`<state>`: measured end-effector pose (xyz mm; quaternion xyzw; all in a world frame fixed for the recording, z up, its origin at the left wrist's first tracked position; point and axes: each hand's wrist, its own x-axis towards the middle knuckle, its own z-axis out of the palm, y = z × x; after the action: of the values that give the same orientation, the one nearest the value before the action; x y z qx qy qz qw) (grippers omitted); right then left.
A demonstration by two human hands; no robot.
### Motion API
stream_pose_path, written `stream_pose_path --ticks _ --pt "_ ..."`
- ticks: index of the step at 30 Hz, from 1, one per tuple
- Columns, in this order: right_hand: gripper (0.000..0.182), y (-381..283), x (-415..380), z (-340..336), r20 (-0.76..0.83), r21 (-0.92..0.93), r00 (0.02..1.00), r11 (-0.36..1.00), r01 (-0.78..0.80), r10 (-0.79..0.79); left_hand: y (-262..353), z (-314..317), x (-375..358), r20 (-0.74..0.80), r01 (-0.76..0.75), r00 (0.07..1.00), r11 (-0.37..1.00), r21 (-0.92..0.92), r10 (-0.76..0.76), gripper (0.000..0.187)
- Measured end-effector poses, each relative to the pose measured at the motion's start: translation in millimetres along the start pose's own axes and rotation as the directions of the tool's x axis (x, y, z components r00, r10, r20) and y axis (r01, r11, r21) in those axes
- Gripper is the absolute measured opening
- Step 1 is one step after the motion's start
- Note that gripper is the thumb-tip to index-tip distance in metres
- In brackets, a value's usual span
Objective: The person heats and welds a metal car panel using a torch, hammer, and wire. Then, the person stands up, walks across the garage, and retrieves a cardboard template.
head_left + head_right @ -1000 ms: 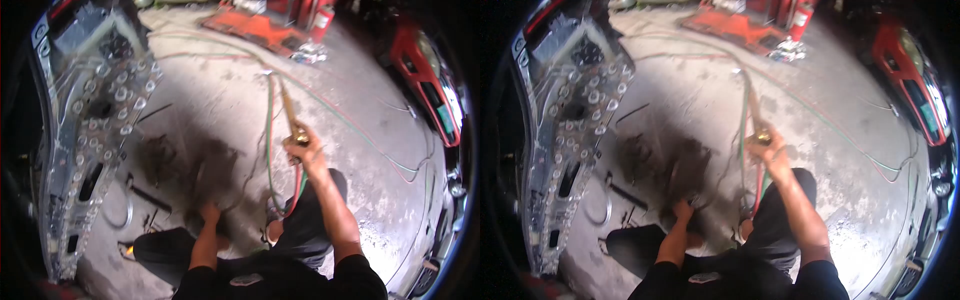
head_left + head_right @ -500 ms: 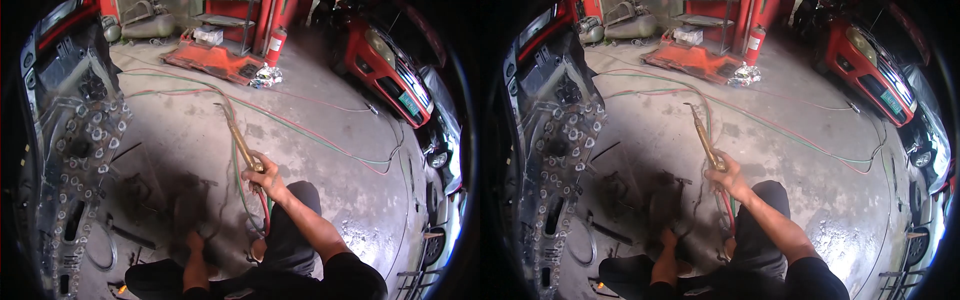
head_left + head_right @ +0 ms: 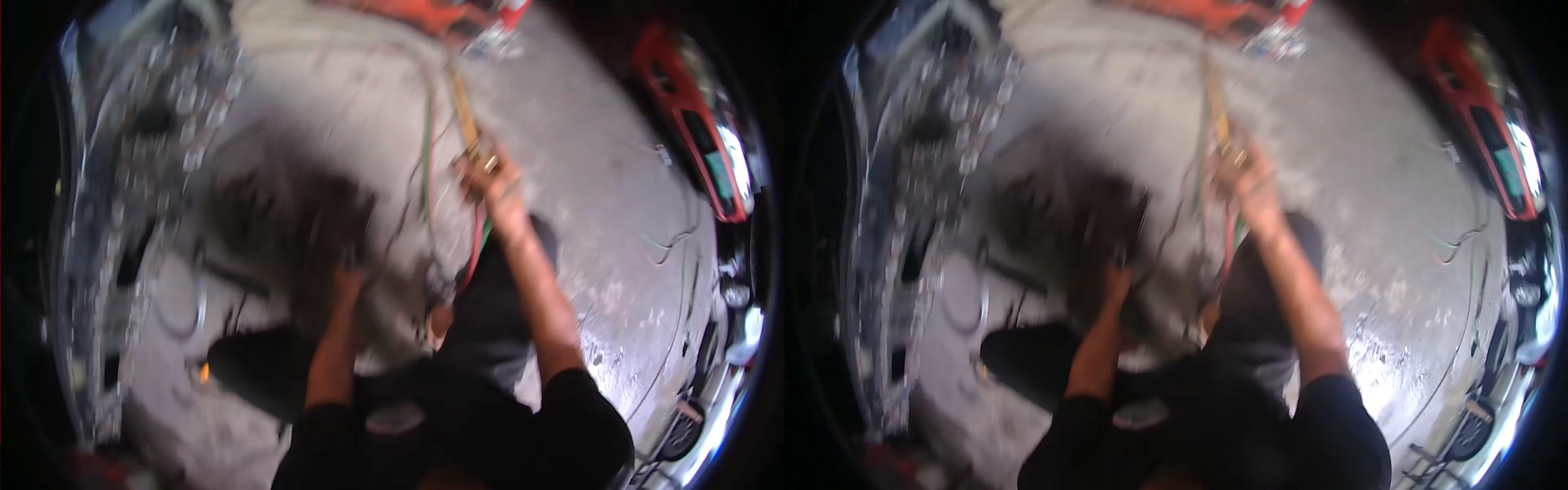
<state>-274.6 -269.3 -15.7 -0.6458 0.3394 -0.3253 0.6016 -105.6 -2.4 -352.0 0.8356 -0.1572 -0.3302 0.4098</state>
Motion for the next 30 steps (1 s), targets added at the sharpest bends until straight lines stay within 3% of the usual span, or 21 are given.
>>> stream_pose_path --ticks 1,2,3,5,6,8,12,15,18,22,25,30 --pt "0.066 -12 -7 9 -0.012 -0.056 1.0 0.998 0.025 -0.026 0 1 -1 -0.087 0.061 0.995 0.991 0.115 -0.051 0.057" --pt "0.062 -16 -10 14 0.013 0.0 1.0 1.0 -0.008 0.008 -5 4 3 -0.188 0.056 0.982 0.983 0.175 -0.022 0.055" --pt "0.058 -16 -12 16 0.022 0.046 1.0 0.999 -0.023 0.022 25 -7 -10 -0.174 0.066 0.984 0.982 0.176 -0.035 0.054" --pt "0.05 -14 -14 13 0.074 0.157 0.996 0.986 -0.062 0.051 21 -1 -3 -0.256 0.023 0.967 0.986 0.168 0.021 0.051" --pt "0.043 -10 -16 11 0.084 0.177 0.995 0.982 -0.063 0.049 16 0 -4 -0.22 0.038 0.976 0.99 0.136 -0.007 0.051" --pt "0.039 -7 -16 5 0.085 0.125 0.996 0.991 -0.053 0.042 24 1 10 -0.155 0.034 0.988 0.997 0.063 -0.023 0.05" --pt "0.031 -9 -34 3 0.048 -0.011 0.999 1.0 -0.006 0.006 47 -10 8 -0.192 -0.049 0.981 0.991 -0.128 0.024 0.038" --pt "0.032 -24 -41 -3 0.024 -0.078 1.0 0.997 -0.008 0.01 73 -15 -8 -0.316 -0.14 0.94 0.99 -0.011 0.13 0.037" --pt "0.042 -42 -29 -13 0.053 -0.058 0.999 0.998 0.001 0.002 100 -21 -30 -0.246 -0.047 0.963 0.969 0.241 0.108 0.039" --pt "0.042 -24 0 -27 0.045 0.009 0.996 0.997 -0.072 0.071 75 5 -16 -0.157 -0.119 0.961 0.855 0.505 0.226 0.032" --pt "0.039 -13 11 -28 -0.006 0.018 0.992 0.992 -0.127 0.127 61 16 2 -0.079 -0.185 0.961 0.832 0.523 0.263 0.03" --pt "0.039 -21 11 -31 0.008 0.008 0.981 0.981 -0.193 0.193 48 43 56 0.005 -0.166 0.979 0.778 0.605 0.205 0.033"
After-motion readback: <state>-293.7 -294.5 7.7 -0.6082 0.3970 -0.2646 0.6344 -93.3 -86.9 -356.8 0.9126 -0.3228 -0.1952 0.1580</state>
